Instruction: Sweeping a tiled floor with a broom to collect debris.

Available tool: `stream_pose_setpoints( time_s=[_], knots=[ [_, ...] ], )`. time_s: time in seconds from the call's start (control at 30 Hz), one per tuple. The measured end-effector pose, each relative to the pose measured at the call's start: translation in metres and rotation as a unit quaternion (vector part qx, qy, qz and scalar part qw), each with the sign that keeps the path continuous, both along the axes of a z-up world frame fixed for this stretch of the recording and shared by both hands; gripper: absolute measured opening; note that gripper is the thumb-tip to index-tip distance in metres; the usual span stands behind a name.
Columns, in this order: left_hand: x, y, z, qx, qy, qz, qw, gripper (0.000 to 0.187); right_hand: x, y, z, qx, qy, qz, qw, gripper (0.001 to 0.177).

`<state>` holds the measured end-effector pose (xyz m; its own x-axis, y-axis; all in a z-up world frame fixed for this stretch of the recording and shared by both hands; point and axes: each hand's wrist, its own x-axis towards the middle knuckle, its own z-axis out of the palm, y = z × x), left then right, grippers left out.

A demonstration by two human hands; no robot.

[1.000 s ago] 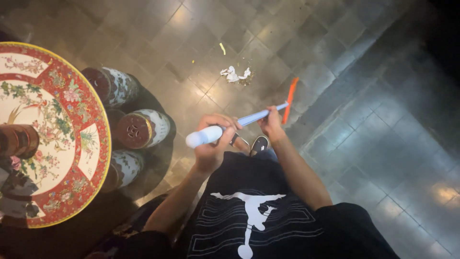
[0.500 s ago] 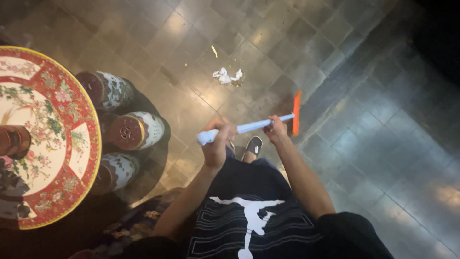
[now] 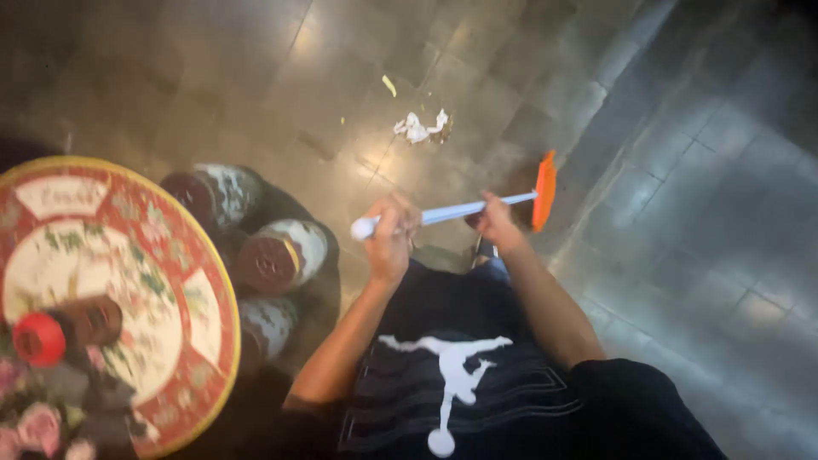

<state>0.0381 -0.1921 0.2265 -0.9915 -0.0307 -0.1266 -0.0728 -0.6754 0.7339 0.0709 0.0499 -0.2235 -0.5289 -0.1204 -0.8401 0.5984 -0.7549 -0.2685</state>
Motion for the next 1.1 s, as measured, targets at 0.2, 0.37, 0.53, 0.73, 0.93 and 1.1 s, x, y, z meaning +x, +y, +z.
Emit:
stream_pose_setpoints(
  time_s=[0.2,0.37,0.53,0.73,0.93,1.1],
  knots=[
    [-0.066,-0.094,0.057,-0.144,0.100,-0.045,0.983,0.036,-0.121,-0.157,0.083,0.010,-0.056,0.062,0.996,0.034],
    [-0.102,-0.149,0.100,-0.347,0.207,-0.090,0.910,0.037,-0.210,-0.257,0.134,-0.087,0.050,0.064,0.993,0.025],
    [-0.119,-0.188,0.146,-0.404,0.304,-0.091,0.858,0.036,-0.256,-0.318,0.166,-0.083,0.122,0.071,0.987,0.024],
    [-0.118,-0.226,0.177,-0.261,0.325,-0.048,0.908,0.036,-0.246,-0.316,0.289,-0.057,0.083,0.078,0.992,0.021],
    [-0.129,-0.240,0.079,-0.018,0.233,0.015,0.972,0.030,-0.200,-0.239,0.218,0.056,0.069,-0.036,0.995,0.024],
    [-0.142,-0.203,0.002,-0.115,0.086,-0.133,0.981,0.015,-0.181,-0.188,0.127,0.197,-0.025,-0.023,0.980,0.015]
  ],
)
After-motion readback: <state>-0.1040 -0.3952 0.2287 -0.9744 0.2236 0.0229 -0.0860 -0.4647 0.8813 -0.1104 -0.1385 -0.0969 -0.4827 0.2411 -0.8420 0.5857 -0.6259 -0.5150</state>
